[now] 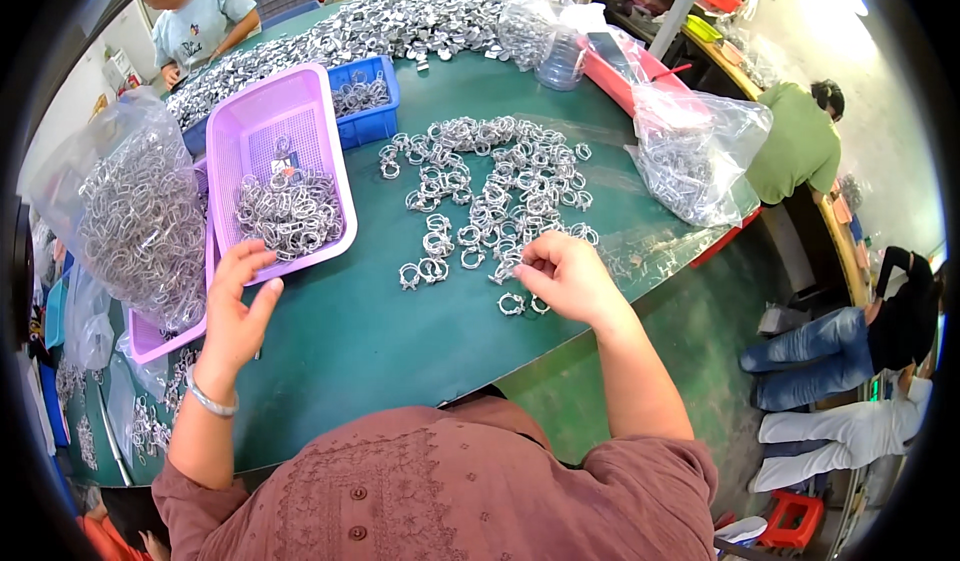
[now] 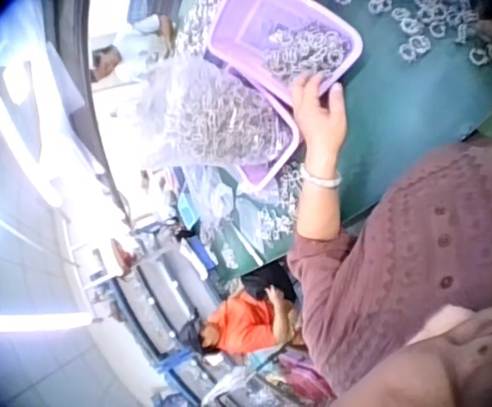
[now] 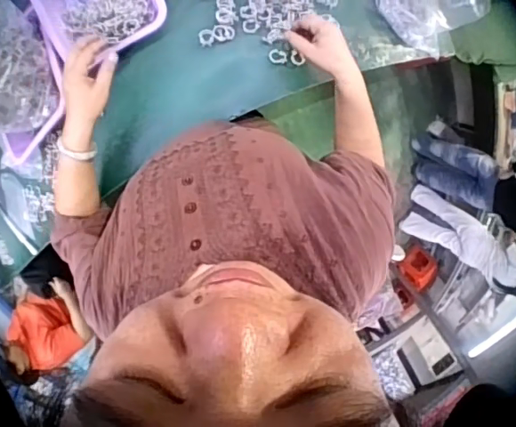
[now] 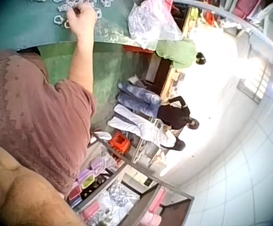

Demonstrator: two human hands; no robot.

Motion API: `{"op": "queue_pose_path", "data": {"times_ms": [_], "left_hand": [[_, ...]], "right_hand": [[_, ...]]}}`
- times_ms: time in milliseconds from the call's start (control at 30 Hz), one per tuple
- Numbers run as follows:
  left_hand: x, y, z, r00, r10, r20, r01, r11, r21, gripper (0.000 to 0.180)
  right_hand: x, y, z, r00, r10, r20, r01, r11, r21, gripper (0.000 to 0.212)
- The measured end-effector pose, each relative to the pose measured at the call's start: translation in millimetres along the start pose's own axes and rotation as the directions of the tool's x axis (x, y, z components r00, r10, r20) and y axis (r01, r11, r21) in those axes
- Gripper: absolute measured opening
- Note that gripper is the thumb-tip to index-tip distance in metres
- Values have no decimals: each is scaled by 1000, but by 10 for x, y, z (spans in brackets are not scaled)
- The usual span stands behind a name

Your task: The person assembles metal ring jewelry by hand, fitting small charms and components onto the ring bands.

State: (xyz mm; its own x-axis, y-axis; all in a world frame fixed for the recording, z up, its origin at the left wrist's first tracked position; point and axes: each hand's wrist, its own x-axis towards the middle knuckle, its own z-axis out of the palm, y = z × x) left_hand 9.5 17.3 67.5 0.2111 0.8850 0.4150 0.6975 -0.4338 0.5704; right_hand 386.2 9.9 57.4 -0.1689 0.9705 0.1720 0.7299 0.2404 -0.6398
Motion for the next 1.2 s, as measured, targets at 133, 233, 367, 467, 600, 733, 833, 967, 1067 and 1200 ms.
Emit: {"op": "queue_pose_path", "data": {"times_ms": [133, 233, 367, 467, 600, 733, 833, 967, 1067, 1200], "left_hand": [[-200, 54, 97, 992, -54, 112, 82, 960, -267, 27], [-293, 156, 198, 975, -67, 212, 162, 868, -470, 29], [-364, 178, 304, 943, -131, 308, 312, 673, -670, 40], [-362, 109, 342, 951, -148, 273, 310, 525, -793, 39], [-374, 40, 326, 982, -114, 154, 186, 376, -908, 34], [-364, -98, 278, 971, -156, 183, 235, 456, -858, 32], [-372, -149, 249, 983, -119, 142, 185, 590, -786, 30], [-403, -154, 267, 996, -66, 64, 91, 739, -667, 30], [-444, -163, 342, 989, -124, 76, 141, 688, -712, 31], [-462, -147, 374, 990, -139, 33, 116, 644, -756, 31]], "right_hand": [[92, -177, 267, 961, 130, 243, -260, 720, 643, 11], [192, -481, 548, 928, 38, 370, -321, 582, 747, 12], [334, -881, 923, 882, -58, 467, -378, 505, 776, 16], [431, -1086, 1130, 852, -139, 504, -409, 423, 809, 18], [513, -1217, 1260, 833, -156, 530, -437, 401, 805, 20], [642, -1226, 1311, 865, -150, 478, -376, 437, 817, 23], [685, -1212, 1366, 866, -177, 467, -332, 494, 804, 23], [686, -1175, 1445, 836, -208, 507, -334, 541, 772, 21], [644, -1146, 1538, 802, -214, 558, -433, 435, 789, 20], [591, -1159, 1585, 797, -207, 568, -493, 321, 809, 18]]}}
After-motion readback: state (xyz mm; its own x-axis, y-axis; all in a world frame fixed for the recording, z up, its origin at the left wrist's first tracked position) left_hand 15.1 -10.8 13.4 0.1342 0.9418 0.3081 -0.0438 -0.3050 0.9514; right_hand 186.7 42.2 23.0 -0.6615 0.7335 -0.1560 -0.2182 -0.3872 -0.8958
